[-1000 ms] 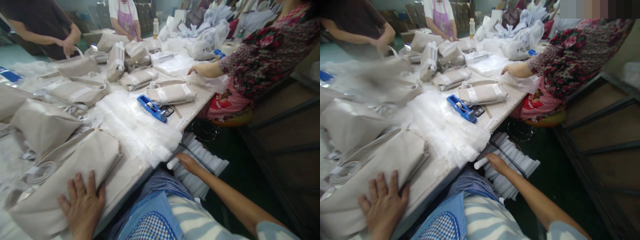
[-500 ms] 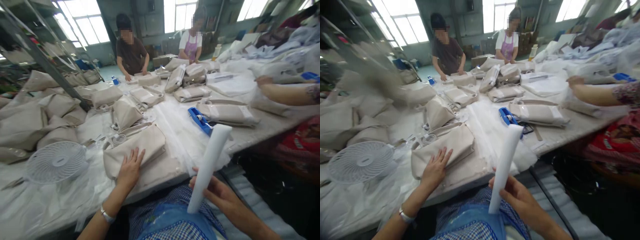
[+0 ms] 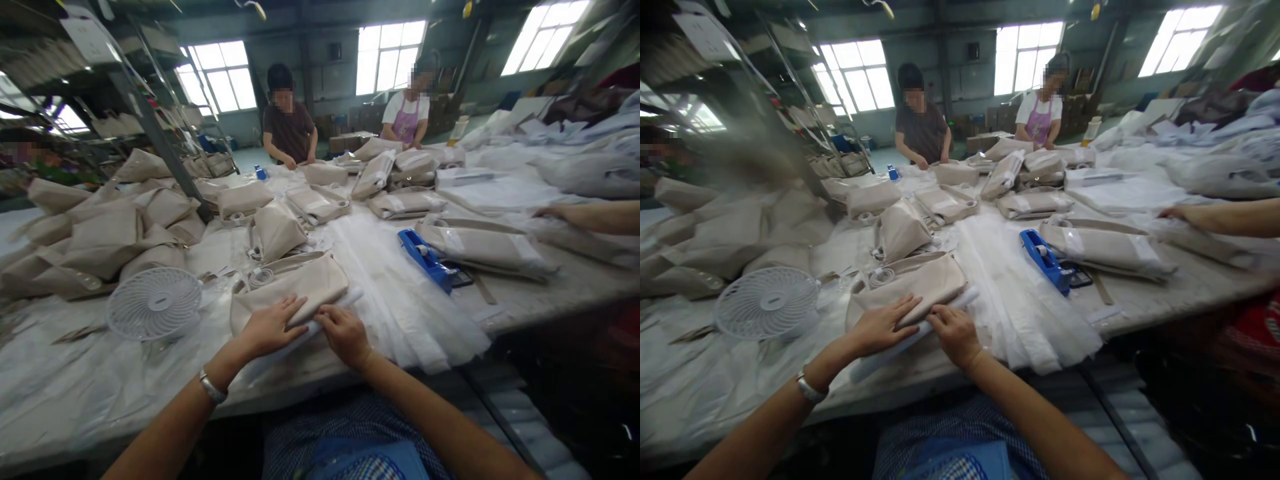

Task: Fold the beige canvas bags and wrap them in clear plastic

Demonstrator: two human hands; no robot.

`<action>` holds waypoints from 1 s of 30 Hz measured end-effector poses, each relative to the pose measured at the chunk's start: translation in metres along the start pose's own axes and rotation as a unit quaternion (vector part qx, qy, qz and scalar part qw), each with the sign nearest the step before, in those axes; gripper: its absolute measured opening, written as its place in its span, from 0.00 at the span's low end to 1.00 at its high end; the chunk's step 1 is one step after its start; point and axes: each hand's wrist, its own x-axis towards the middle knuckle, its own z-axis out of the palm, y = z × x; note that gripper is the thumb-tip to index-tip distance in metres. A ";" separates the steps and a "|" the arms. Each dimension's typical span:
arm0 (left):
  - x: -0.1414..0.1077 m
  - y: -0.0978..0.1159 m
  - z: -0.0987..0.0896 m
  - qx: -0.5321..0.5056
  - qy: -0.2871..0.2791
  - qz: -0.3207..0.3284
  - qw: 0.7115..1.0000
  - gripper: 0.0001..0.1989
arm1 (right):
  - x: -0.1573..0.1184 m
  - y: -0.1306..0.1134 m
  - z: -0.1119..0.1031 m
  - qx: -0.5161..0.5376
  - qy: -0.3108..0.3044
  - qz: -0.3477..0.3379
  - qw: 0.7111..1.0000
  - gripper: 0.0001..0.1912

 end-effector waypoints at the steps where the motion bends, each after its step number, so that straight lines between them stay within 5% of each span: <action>1: 0.000 -0.001 0.001 0.001 0.002 0.003 1.000 0.35 | 0.000 -0.002 0.009 0.005 0.004 0.009 1.000 0.13; 6: -0.001 -0.002 0.023 0.048 0.041 0.019 0.998 0.41 | -0.007 -0.005 0.025 0.011 0.033 0.012 0.999 0.15; 11: -0.006 0.010 0.070 0.128 0.167 -0.016 0.978 0.38 | -0.015 0.011 -0.007 0.092 0.035 -0.078 0.992 0.25; 14: -0.008 0.019 0.089 0.143 0.226 -0.040 0.963 0.38 | -0.009 0.031 -0.020 0.058 -0.011 -0.088 0.994 0.32; 18: -0.007 0.030 0.099 0.144 0.251 -0.057 0.956 0.38 | -0.013 0.057 -0.008 0.019 -0.119 -0.085 0.989 0.36; 21: -0.006 0.036 0.105 0.141 0.265 -0.070 0.951 0.37 | -0.022 0.061 -0.004 0.043 -0.157 -0.071 0.984 0.33; 25: -0.004 0.038 0.112 0.135 0.282 -0.079 0.947 0.39 | -0.028 0.047 -0.020 0.172 -0.093 0.022 0.980 0.19; 27: -0.003 0.037 0.113 0.135 0.287 -0.078 0.945 0.41 | -0.030 0.037 -0.027 0.280 -0.070 0.174 0.941 0.13; 28: -0.003 0.035 0.112 0.136 0.289 -0.076 0.945 0.41 | -0.030 0.033 -0.028 0.345 -0.077 0.269 0.896 0.12; 30: -0.004 0.033 0.111 0.135 0.294 -0.072 0.943 0.42 | -0.027 0.025 -0.028 0.480 -0.107 0.441 0.751 0.14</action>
